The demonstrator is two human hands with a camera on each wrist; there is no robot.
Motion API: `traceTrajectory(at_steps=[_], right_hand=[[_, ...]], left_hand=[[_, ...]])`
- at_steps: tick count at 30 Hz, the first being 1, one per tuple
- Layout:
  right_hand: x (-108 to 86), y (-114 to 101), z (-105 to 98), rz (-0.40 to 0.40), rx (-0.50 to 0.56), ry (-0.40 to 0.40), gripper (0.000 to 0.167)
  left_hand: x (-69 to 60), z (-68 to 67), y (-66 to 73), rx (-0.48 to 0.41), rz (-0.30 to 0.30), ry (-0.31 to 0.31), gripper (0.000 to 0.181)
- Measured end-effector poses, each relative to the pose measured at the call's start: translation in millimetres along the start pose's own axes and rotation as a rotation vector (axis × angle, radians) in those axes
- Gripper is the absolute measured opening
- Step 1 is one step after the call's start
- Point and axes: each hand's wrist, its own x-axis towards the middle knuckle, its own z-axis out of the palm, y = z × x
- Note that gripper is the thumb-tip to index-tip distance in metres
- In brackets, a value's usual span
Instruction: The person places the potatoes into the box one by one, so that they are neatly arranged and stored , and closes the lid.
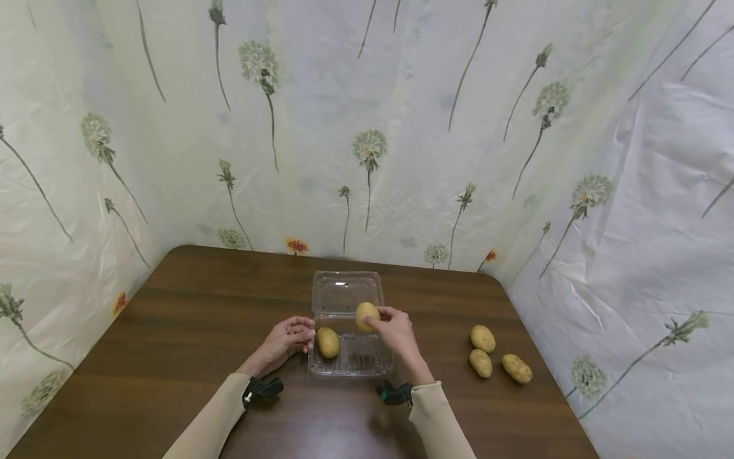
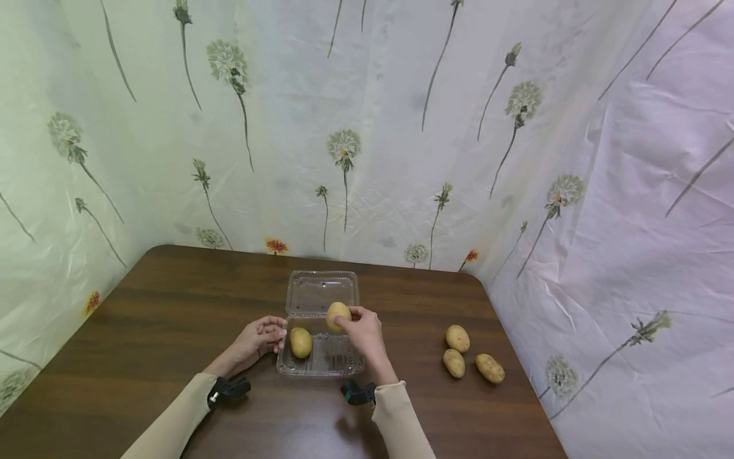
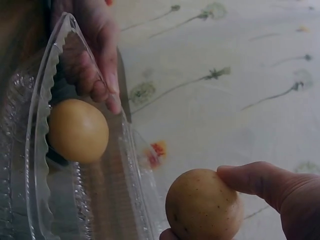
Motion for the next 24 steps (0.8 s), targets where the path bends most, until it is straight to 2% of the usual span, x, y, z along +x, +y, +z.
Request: traceTrajectory(at_steps=[9,17,24], right_hand=[[-4.7,3.6,11.5,-0.004,-0.022,-0.023,0.044],[-4.3,4.2,13.2,0.001,-0.007,-0.031,0.043],[-6.2,5.6,18.1,-0.027,-0.037,-0.051,0.044]], left_hand=[[-0.5,-0.6,-2.7,0.007,-0.007,0.005,0.031],[-1.8,0.5,-0.5,0.009,-0.006,0.0,0.028],[-0.8,0.5,-0.3,0.011,-0.019,0.013,0.031]])
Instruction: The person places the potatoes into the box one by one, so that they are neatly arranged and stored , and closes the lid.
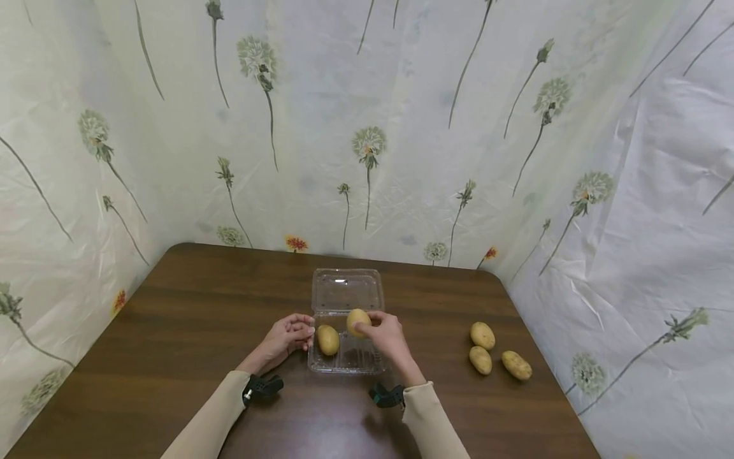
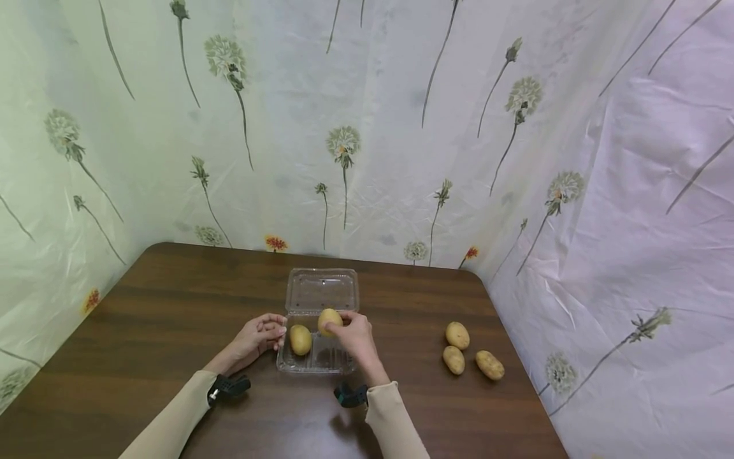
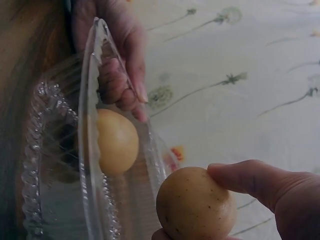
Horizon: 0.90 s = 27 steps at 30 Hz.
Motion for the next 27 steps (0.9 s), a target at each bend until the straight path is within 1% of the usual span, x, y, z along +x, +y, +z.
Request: traceTrajectory(at_steps=[6,13,19,27], right_hand=[[-0.9,1.7,9.7,0.005,-0.034,-0.027,0.045],[1.1,6.4,17.8,-0.02,-0.109,-0.016,0.043],[2.0,11.6,22.3,-0.023,-0.115,-0.01,0.042],[1.5,12.6,25.9,-0.043,-0.128,0.004,0.042]], left_hand=[[0.7,-1.8,-1.2,0.001,0.001,-0.002,0.031],[0.2,-0.9,-0.9,0.008,-0.003,0.004,0.031],[-0.4,0.3,0.4,0.005,-0.012,0.011,0.03],[0.3,-1.0,-0.5,-0.023,0.0,-0.009,0.027]])
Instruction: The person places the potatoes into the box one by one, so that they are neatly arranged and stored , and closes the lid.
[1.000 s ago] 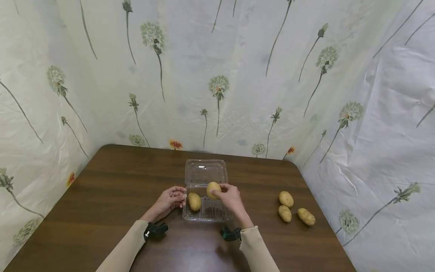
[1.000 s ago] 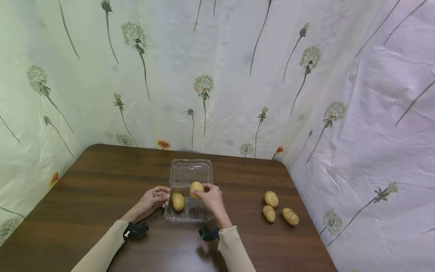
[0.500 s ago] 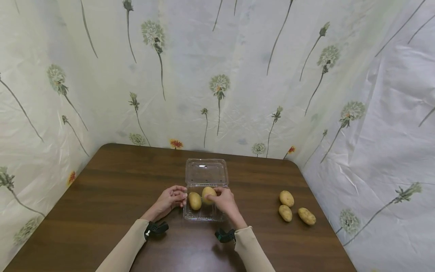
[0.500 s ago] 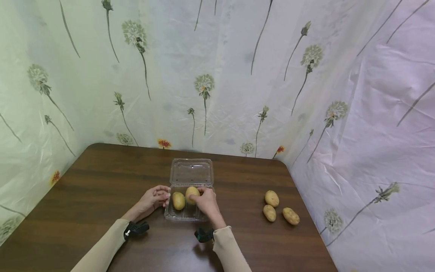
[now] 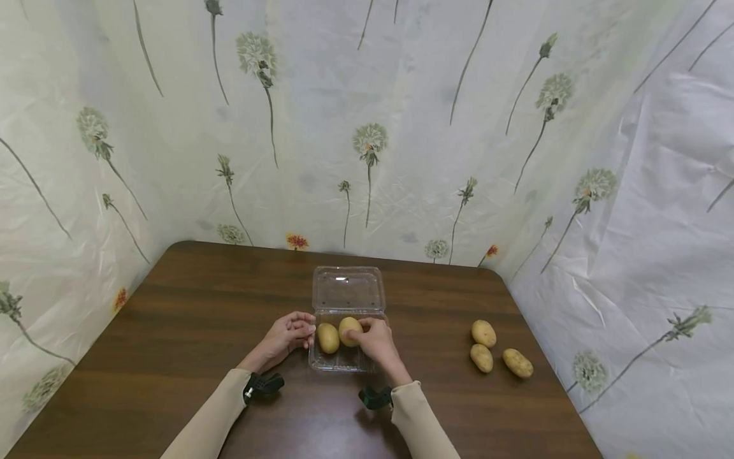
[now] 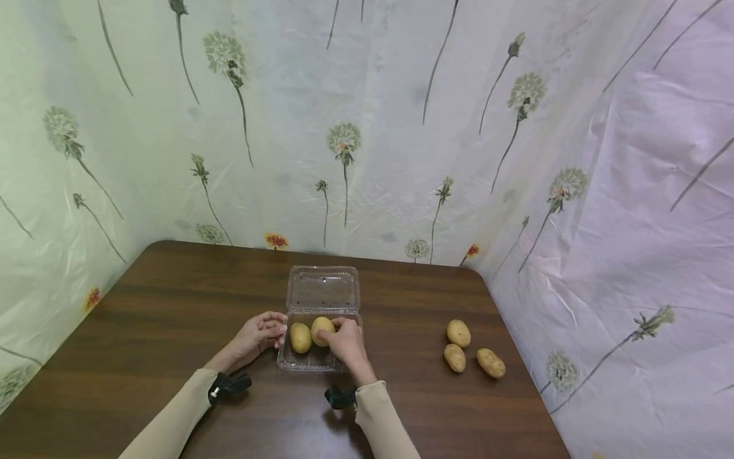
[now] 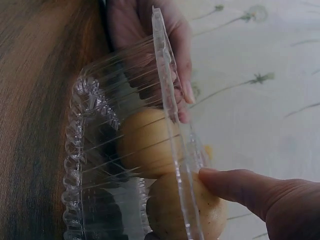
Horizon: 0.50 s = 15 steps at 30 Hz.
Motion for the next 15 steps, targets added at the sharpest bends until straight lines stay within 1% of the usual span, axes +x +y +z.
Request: traceTrajectory(at_steps=[8,15], right_hand=[[-1.7,-2.2,2.7,0.038,0.006,0.028,0.042],[-4.0,-2.4,4.5,0.036,-0.027,0.051,0.043]], left_hand=[[-0.7,2.1,2.3,0.006,-0.011,0.021,0.03],[-1.2,2.0,1.1,0.013,-0.01,0.017,0.031]])
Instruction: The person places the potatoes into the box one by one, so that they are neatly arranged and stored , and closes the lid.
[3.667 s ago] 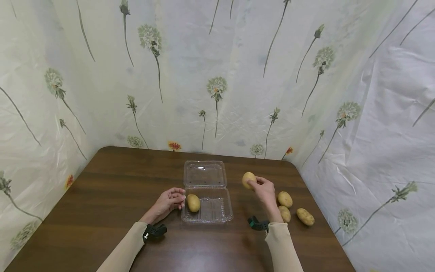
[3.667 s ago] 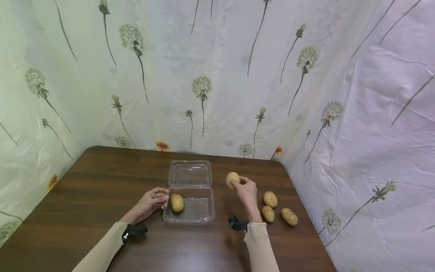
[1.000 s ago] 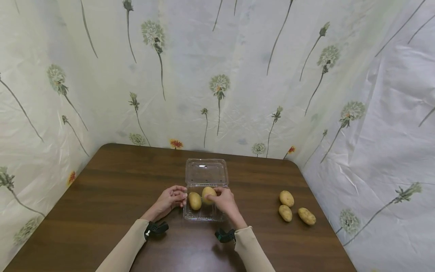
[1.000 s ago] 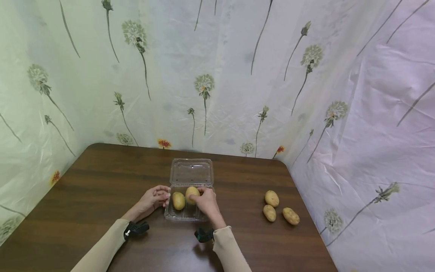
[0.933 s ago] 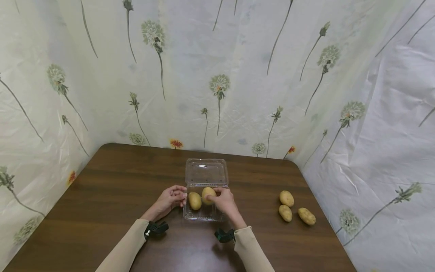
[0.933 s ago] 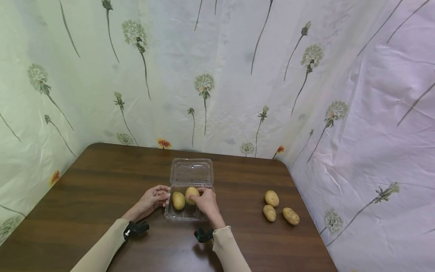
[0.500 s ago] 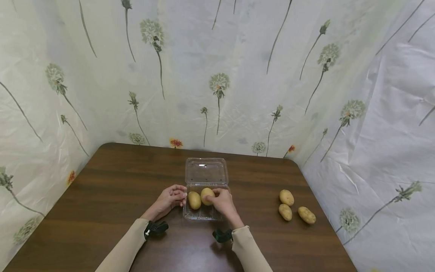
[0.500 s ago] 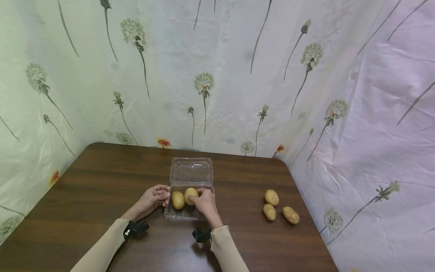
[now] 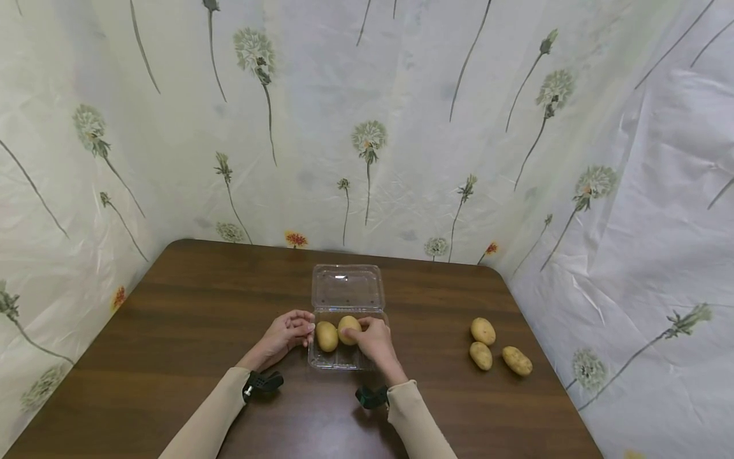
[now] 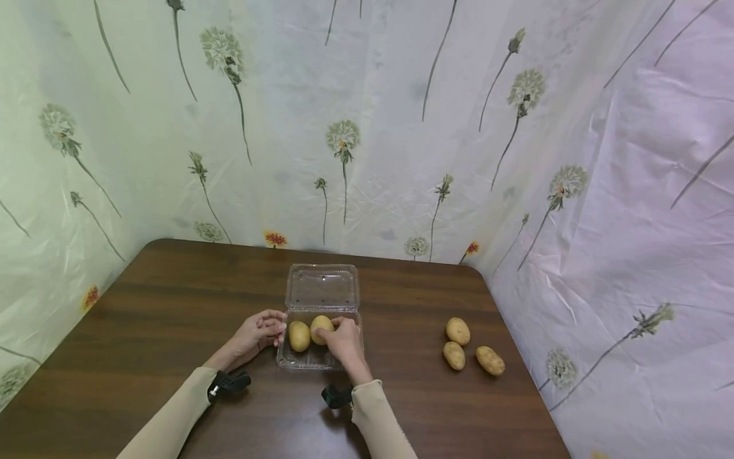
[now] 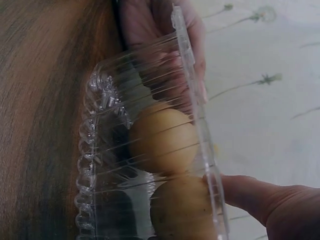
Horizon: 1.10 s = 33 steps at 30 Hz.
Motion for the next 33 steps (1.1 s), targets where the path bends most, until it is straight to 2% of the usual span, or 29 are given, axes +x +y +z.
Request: traceTrajectory(at_steps=[6,14,21,33], right_hand=[[-0.4,0.7,2.4,0.024,-0.017,0.015,0.047],[-0.5,3.3,5.1,0.005,-0.081,0.03,0.046],[1.2,0.0,4.5,-0.023,-0.103,0.035,0.043],[0.2,-1.7,5.0,0.009,-0.118,0.016,0.043]], left_hand=[[-0.8,1.0,2.4,-0.014,0.004,-0.009,0.028],[0.0,0.2,-0.1,-0.003,0.006,-0.007,0.028],[0.9,-0.5,0.0,0.009,0.031,-0.015,0.03],[1.3,-1.5,-1.5,0.003,0.008,-0.004,0.026]])
